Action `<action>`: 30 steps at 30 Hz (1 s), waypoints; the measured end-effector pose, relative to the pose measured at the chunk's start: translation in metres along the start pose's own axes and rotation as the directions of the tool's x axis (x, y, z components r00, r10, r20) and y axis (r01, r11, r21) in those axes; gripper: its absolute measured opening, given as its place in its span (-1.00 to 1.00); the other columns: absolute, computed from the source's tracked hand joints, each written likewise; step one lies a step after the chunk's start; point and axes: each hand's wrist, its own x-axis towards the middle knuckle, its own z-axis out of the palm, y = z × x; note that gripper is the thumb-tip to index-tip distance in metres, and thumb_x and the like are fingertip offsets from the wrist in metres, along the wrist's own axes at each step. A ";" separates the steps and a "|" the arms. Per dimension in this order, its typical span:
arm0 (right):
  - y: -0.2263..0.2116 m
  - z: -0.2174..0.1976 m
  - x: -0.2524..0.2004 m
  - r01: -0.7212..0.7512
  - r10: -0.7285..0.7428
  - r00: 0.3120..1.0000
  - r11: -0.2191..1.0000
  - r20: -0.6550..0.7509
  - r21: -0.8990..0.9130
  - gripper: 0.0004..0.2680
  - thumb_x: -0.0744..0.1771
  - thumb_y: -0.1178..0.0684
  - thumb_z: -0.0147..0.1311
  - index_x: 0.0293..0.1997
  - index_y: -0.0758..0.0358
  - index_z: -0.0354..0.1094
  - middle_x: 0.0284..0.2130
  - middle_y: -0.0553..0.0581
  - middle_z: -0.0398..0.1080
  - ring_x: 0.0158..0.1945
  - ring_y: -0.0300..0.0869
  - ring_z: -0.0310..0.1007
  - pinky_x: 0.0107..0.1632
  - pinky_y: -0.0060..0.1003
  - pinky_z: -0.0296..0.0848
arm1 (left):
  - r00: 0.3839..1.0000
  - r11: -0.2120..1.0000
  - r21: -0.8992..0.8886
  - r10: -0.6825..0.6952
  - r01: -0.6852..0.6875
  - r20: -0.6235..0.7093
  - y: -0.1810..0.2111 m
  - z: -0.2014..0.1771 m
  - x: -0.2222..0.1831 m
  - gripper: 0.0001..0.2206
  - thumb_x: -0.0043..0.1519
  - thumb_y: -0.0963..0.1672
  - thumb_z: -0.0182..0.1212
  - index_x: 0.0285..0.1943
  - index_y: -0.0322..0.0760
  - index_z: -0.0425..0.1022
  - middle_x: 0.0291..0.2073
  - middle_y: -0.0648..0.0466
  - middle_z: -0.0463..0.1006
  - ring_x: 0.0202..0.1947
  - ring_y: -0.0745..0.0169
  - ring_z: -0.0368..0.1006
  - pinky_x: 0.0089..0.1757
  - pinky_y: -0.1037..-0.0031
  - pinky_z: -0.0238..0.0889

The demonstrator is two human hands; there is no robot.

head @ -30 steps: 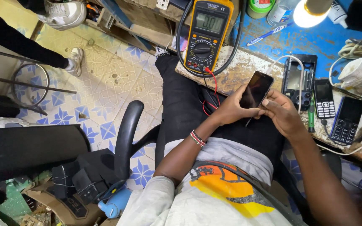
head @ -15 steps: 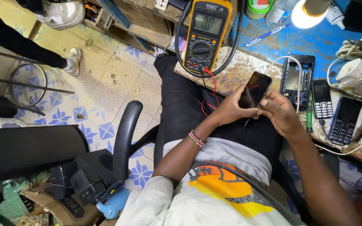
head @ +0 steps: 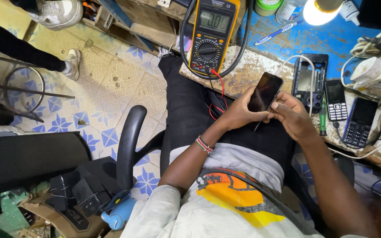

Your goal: Troubleshooting a mobile phone motherboard using a digital multimeter and a screwdriver at a repair bench.

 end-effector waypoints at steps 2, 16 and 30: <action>-0.002 0.003 0.000 0.000 0.000 1.000 1.000 -0.005 -0.002 -0.91 0.43 0.15 -0.02 -0.04 0.35 0.25 -0.38 0.20 0.39 -0.27 -0.21 0.51 -0.11 -0.18 0.61 | 1.000 1.000 -0.026 0.006 -0.005 0.005 -0.003 0.000 0.000 -0.21 0.14 -0.04 0.49 0.54 -0.23 0.14 0.26 -0.38 0.39 0.38 -0.44 0.23 0.29 -0.23 0.13; -0.005 0.007 -0.001 0.007 -0.007 1.000 1.000 0.000 -0.002 -0.88 0.41 0.11 0.03 -0.04 0.35 0.25 -0.37 0.19 0.41 -0.30 -0.19 0.53 -0.18 -0.13 0.64 | 0.998 0.998 0.001 0.065 -0.065 0.000 -0.010 -0.005 0.006 -0.22 0.13 -0.07 0.54 0.53 -0.17 0.18 0.22 -0.27 0.48 0.29 -0.17 0.37 0.25 -0.05 0.27; -0.007 0.009 -0.001 0.011 -0.011 1.000 1.000 0.018 0.000 -0.87 0.42 0.10 0.05 -0.07 0.37 0.24 -0.39 0.19 0.37 -0.28 -0.19 0.51 -0.19 -0.14 0.62 | 0.995 0.995 -0.013 0.096 -0.096 0.016 -0.024 -0.008 0.011 -0.19 0.14 -0.05 0.56 0.55 -0.19 0.14 0.23 -0.27 0.46 0.30 -0.21 0.36 0.24 -0.09 0.29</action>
